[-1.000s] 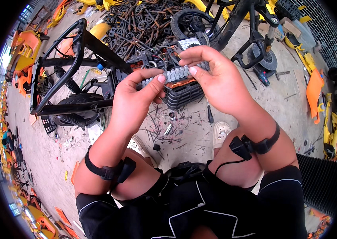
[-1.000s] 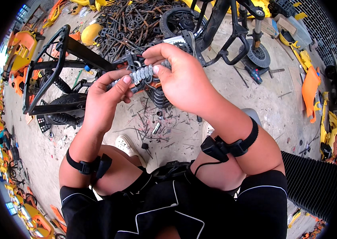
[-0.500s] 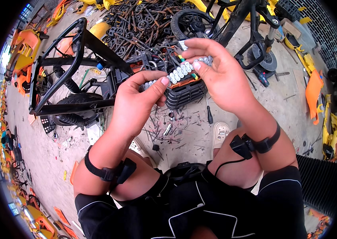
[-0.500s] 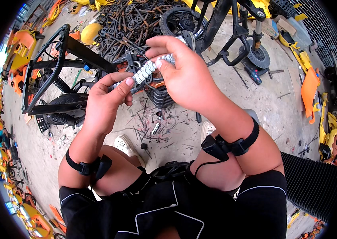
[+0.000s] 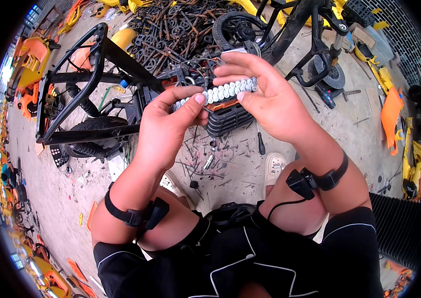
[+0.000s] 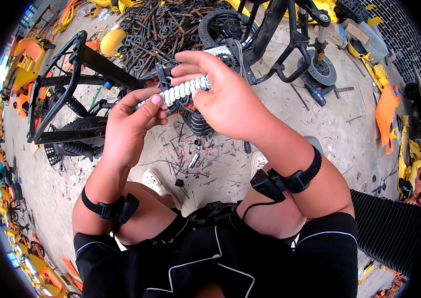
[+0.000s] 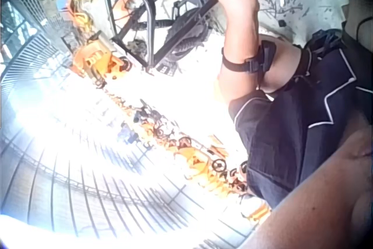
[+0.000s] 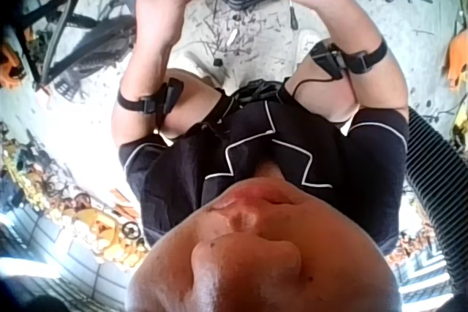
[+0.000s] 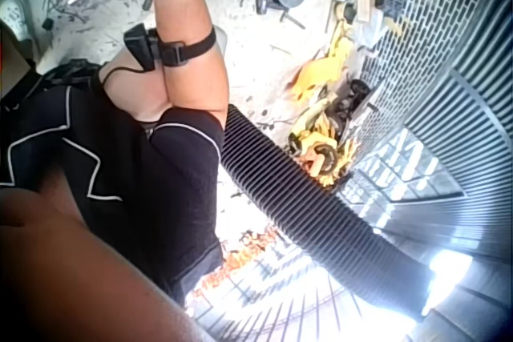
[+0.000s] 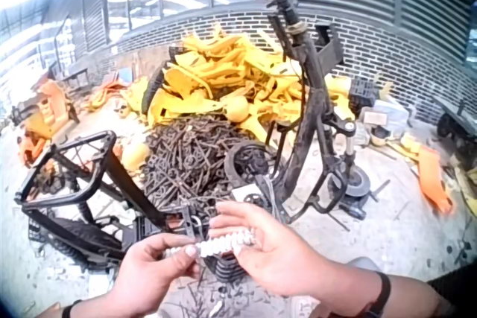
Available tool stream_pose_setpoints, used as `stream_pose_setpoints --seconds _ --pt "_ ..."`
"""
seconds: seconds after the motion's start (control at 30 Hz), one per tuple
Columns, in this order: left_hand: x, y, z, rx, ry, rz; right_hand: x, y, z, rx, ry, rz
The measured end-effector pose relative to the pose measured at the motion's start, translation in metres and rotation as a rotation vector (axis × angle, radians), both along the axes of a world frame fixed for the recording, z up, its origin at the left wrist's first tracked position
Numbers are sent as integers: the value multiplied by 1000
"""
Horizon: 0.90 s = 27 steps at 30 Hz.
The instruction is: The person bends and manipulates a segmented gray belt component by hand, forming it into a loop and checking the articulation of the joints.
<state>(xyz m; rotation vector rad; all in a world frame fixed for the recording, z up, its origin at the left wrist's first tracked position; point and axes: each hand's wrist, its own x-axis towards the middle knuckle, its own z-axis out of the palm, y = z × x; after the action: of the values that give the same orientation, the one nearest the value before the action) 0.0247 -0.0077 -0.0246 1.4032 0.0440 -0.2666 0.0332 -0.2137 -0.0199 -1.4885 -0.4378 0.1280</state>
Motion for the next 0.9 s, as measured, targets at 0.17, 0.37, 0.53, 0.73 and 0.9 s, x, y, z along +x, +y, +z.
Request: stream_pose_setpoints --seconds 0.17,0.37,0.53,0.73,0.9 --pt "1 1 0 -51 -24 -29 1 -1 1 25 23 2" --pt "0 6 4 -73 -97 -125 5 -5 -3 16 19 19" --pt "0 9 1 -21 -165 -156 4 -2 -7 -66 -14 -35" --pt "-4 7 7 55 -122 -120 1 0 6 -325 -15 -88" --pt "-9 0 5 52 -195 -38 -9 7 6 -303 -33 -154"
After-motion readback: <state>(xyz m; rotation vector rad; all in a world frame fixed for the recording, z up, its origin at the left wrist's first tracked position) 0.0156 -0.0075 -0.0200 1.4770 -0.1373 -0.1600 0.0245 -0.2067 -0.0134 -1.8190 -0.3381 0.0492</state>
